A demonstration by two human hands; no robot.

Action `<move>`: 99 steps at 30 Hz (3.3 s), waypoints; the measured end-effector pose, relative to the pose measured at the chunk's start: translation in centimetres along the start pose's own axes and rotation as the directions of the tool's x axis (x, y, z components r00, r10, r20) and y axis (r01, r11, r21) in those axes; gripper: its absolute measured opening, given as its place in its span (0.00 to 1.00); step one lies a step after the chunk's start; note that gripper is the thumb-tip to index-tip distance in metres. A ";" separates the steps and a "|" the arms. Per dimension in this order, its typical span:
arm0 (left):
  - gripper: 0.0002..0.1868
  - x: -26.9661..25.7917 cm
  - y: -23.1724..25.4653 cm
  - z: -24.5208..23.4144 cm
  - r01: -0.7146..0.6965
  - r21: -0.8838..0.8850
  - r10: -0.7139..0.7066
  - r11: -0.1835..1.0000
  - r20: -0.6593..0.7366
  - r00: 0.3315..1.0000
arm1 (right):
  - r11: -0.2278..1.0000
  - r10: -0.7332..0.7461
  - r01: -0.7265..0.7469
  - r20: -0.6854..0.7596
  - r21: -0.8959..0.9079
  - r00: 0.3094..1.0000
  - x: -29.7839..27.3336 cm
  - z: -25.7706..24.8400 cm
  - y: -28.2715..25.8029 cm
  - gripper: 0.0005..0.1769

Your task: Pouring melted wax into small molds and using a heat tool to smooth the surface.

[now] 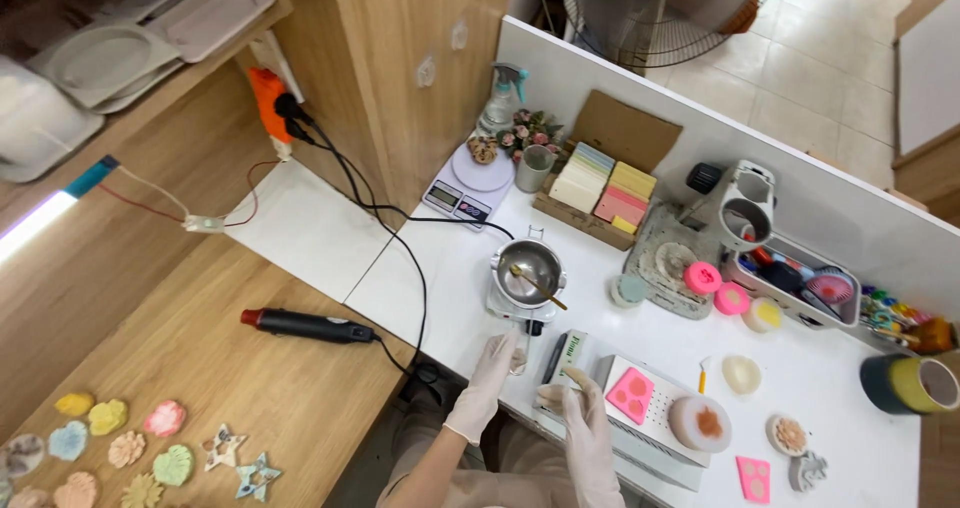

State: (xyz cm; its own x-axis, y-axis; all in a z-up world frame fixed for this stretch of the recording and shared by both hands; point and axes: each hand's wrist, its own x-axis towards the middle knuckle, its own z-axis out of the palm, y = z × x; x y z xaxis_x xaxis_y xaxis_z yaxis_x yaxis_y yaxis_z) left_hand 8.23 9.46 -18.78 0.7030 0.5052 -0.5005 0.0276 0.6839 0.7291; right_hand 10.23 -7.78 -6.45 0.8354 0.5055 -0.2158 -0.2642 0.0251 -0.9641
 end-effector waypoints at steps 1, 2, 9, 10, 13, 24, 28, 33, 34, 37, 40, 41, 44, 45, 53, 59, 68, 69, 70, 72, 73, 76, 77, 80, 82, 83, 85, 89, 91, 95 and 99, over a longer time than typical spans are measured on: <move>0.20 -0.9 0.9 -0.8 -0.008 0.049 0.010 0.999 -0.030 1.000 | 1.000 0.003 -0.003 -0.007 0.005 1.000 -0.2 -0.3 0.4 0.24; 0.21 -2.0 1.7 -1.5 -0.012 0.094 0.018 0.995 -0.059 0.998 | 1.000 0.007 -0.007 -0.016 0.007 1.000 -0.4 -0.7 0.7 0.24; 0.28 -5.0 12.7 -13.6 -0.104 0.232 0.254 0.967 -0.901 0.352 | 0.984 0.057 -0.045 0.062 -0.172 0.996 -1.8 -0.7 2.0 0.22; 0.33 -4.7 14.5 -14.6 -0.088 0.196 0.213 0.977 -0.926 0.311 | 0.985 0.085 -0.070 0.086 -0.156 0.993 -2.0 -0.2 2.0 0.22; 0.41 -4.7 18.5 -16.1 -0.018 0.083 0.085 0.996 -0.950 0.300 | 0.971 0.127 -0.090 0.159 -0.219 0.979 -2.6 2.0 0.8 0.21; 0.40 -7.4 16.1 -16.4 -0.326 0.211 0.389 0.921 -0.503 0.772 | 0.854 0.005 0.185 0.363 -0.486 0.932 -3.0 12.9 -6.9 0.45; 0.37 -15.8 20.0 -8.3 0.105 0.408 0.135 0.907 -0.518 0.845 | 0.900 0.251 -0.009 0.501 -0.436 0.828 -2.8 14.7 -7.1 0.54; 0.33 -20.3 25.1 -1.2 0.327 0.585 -0.011 0.742 -0.478 0.879 | 0.916 0.395 -0.344 0.628 -0.209 0.671 -4.3 13.9 -6.7 0.46; 0.34 -20.8 26.0 0.1 0.396 0.668 -0.039 0.630 -0.483 0.875 | 0.897 0.405 -0.426 0.603 -0.116 0.687 -4.3 13.5 -7.0 0.47; 0.35 -22.2 27.5 2.6 0.432 0.869 -0.001 0.240 -0.444 0.896 | 0.859 0.379 -0.508 0.589 0.062 0.713 -4.2 11.7 -6.9 0.50; 0.35 -25.6 30.8 5.6 0.348 0.931 -0.009 -0.109 -0.351 0.936 | 0.813 0.307 -0.536 0.616 0.227 0.726 -4.6 9.2 -7.2 0.52; 0.32 -27.1 32.4 6.8 0.307 0.936 -0.053 -0.173 -0.320 0.946 | 0.775 0.259 -0.549 0.635 0.313 0.728 -4.8 8.4 -7.6 0.53; 0.28 -29.5 33.0 6.9 -0.378 0.879 -0.057 -0.291 0.379 0.924 | 0.710 0.260 -0.565 0.589 0.420 0.765 -4.6 7.2 -8.7 0.51; 0.28 -30.1 35.1 10.5 -0.380 0.879 -0.055 -0.288 0.381 0.923 | 0.713 0.261 -0.564 0.589 0.417 0.765 -4.4 7.7 -10.8 0.51; 0.26 -39.8 40.4 21.7 -0.398 0.909 -0.034 -0.126 0.397 0.917 | 0.720 0.589 -0.607 0.167 0.335 0.791 -9.5 6.4 -13.3 0.27; 0.25 -31.6 33.9 20.3 -0.424 0.906 -0.003 -0.003 0.424 0.906 | 0.688 0.456 -0.459 0.157 0.562 0.876 -5.5 -1.1 -8.3 0.26; 0.32 -9.2 17.1 14.0 -0.010 0.897 0.214 0.443 -0.094 0.972 | 0.589 0.236 -0.325 0.228 0.740 0.945 -0.7 -3.7 -9.7 0.31; 0.32 -8.3 15.3 13.1 -0.012 0.897 0.209 0.442 -0.091 0.974 | 0.589 0.237 -0.322 0.222 0.741 0.946 -0.8 -3.5 -10.6 0.31; 0.37 -7.5 13.4 11.8 0.003 0.924 0.275 0.381 -0.116 0.955 | 0.592 0.280 -0.342 0.212 0.729 0.936 -1.0 -3.0 -11.5 0.32; 0.42 -6.0 10.9 9.8 0.023 0.948 0.339 0.318 -0.137 0.931 | 0.593 0.325 -0.366 0.202 0.718 0.924 -0.8 -2.3 -12.5 0.34; 0.41 -5.4 10.2 9.0 0.099 0.927 0.228 0.361 -0.191 0.955 | 0.590 0.335 -0.371 0.201 0.717 0.921 -0.5 -2.2 -12.8 0.37; 0.33 -4.2 8.9 7.1 0.277 0.736 0.005 0.618 -0.356 0.934 | 0.595 0.356 -0.389 0.204 0.703 0.912 0.0 -3.1 -10.7 0.37; 0.35 -3.7 8.8 6.7 0.346 0.508 -0.116 0.789 -0.430 0.895 | 0.610 0.355 -0.395 0.209 0.687 0.911 0.2 -3.7 -9.7 0.35; 0.32 -2.8 9.6 5.2 0.186 0.792 0.100 0.582 -0.296 0.950 | 0.642 0.391 -0.415 0.190 0.644 0.900 0.1 -3.8 -8.6 0.25; 0.31 -4.0 12.5 6.2 0.234 0.712 0.058 0.662 -0.360 0.931 | 0.637 0.413 -0.426 0.183 0.643 0.892 -0.3 -3.4 -8.6 0.25; 0.31 -4.5 14.0 6.7 0.272 0.622 0.013 0.734 -0.413 0.911 | 0.635 0.429 -0.432 0.173 0.641 0.886 -0.4 -3.3 -8.6 0.26; 0.29 -3.9 14.2 5.9 0.262 0.667 0.045 0.698 -0.406 0.913 | 0.620 0.443 -0.443 0.177 0.648 0.879 -0.4 -3.2 -8.2 0.26; 0.15 -1.7 12.3 3.1 0.059 0.979 0.292 0.194 -0.115 0.949 | 0.601 0.447 -0.448 0.186 0.662 0.875 -0.9 -2.8 -8.0 0.27; 0.17 -2.0 13.1 3.6 0.067 0.995 0.290 0.079 -0.087 0.953 | 0.612 0.423 -0.440 0.199 0.657 0.884 -0.8 -2.8 -7.8 0.28; 0.16 -1.3 12.8 2.8 0.041 0.998 0.324 0.045 -0.054 0.945 | 0.621 0.401 -0.433 0.210 0.654 0.892 -1.0 -2.6 -8.0 0.29; 0.17 -1.7 14.4 3.7 0.093 0.996 0.297 -0.008 -0.086 0.951 | 0.625 0.419 -0.431 0.186 0.651 0.889 -1.0 -2.3 -8.3 0.29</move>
State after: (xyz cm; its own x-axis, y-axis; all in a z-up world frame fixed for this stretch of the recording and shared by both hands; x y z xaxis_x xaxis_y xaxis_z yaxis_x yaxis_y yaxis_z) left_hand 10.05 16.47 -5.72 0.6153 0.7289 -0.3000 0.7727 -0.4824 0.4126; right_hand 12.71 -10.52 1.44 0.5420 0.6199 -0.5675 -0.8390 0.3594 -0.4087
